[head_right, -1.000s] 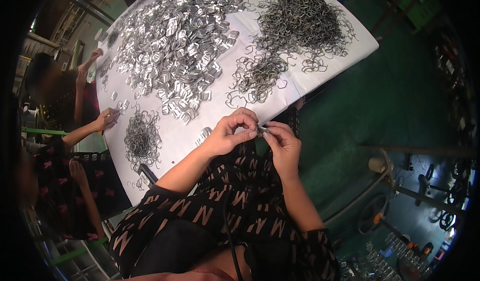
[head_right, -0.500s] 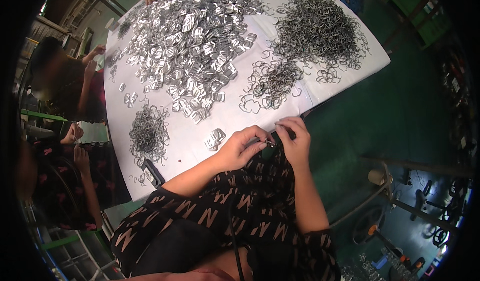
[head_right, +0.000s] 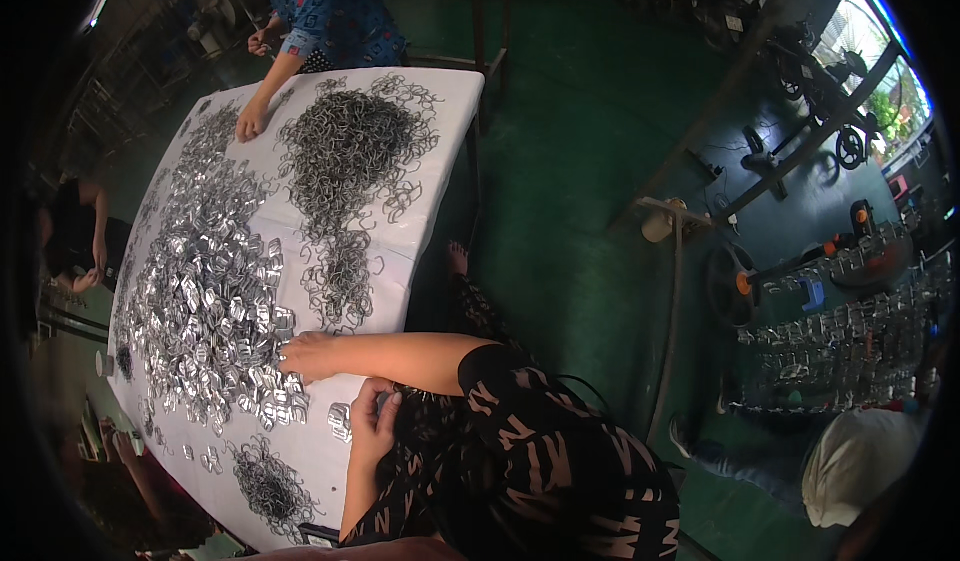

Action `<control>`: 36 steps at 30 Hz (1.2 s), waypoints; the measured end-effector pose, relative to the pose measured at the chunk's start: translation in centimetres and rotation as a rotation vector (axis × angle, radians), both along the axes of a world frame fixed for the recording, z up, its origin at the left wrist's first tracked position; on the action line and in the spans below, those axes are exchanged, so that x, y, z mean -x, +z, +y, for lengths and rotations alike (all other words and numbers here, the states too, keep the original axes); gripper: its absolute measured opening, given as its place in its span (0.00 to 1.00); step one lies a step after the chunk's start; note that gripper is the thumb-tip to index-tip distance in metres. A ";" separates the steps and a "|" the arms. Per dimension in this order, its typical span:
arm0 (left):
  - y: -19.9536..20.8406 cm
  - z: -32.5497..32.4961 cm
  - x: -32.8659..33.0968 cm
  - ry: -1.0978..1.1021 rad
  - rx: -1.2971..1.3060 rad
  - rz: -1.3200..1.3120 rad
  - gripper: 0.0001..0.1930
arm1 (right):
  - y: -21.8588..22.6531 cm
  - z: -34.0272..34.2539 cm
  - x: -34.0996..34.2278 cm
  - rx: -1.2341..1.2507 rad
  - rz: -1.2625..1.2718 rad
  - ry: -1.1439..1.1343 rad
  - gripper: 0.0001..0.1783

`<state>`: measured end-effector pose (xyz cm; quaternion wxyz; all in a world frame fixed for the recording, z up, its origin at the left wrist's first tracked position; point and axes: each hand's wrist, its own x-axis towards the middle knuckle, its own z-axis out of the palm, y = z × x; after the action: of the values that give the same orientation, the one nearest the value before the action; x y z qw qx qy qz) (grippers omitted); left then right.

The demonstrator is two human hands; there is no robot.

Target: The person sits at a table and repeatedly picks up small metal hooks and rectangular metal plates. They attach the hooks to the plates by hand and then hang the assembled items on a nearby metal rack. The process is repeated continuously with other workers visible in the background.

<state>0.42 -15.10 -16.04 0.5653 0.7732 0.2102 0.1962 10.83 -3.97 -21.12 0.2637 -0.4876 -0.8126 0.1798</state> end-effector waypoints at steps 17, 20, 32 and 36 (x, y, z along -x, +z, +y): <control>0.2 -0.5 -2.9 0.200 0.052 -0.129 0.03 | 5.6 -16.2 -8.6 0.314 1.149 -0.603 0.07; 0.6 -0.7 -3.1 0.220 0.019 -0.061 0.03 | 5.0 -18.2 -8.5 0.219 1.036 -0.652 0.06; -0.5 0.1 -2.7 0.145 -0.044 0.047 0.07 | 5.7 -19.2 -7.3 -0.015 0.707 -0.710 0.04; -1.2 5.3 -2.2 0.329 -0.399 0.028 0.06 | 5.3 -19.3 -8.0 -0.039 0.705 -0.725 0.04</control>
<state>2.60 -9.77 -17.24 0.3590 0.8275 0.2982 0.3121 18.86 -23.29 -15.78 0.5767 -0.6430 -0.4556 0.2153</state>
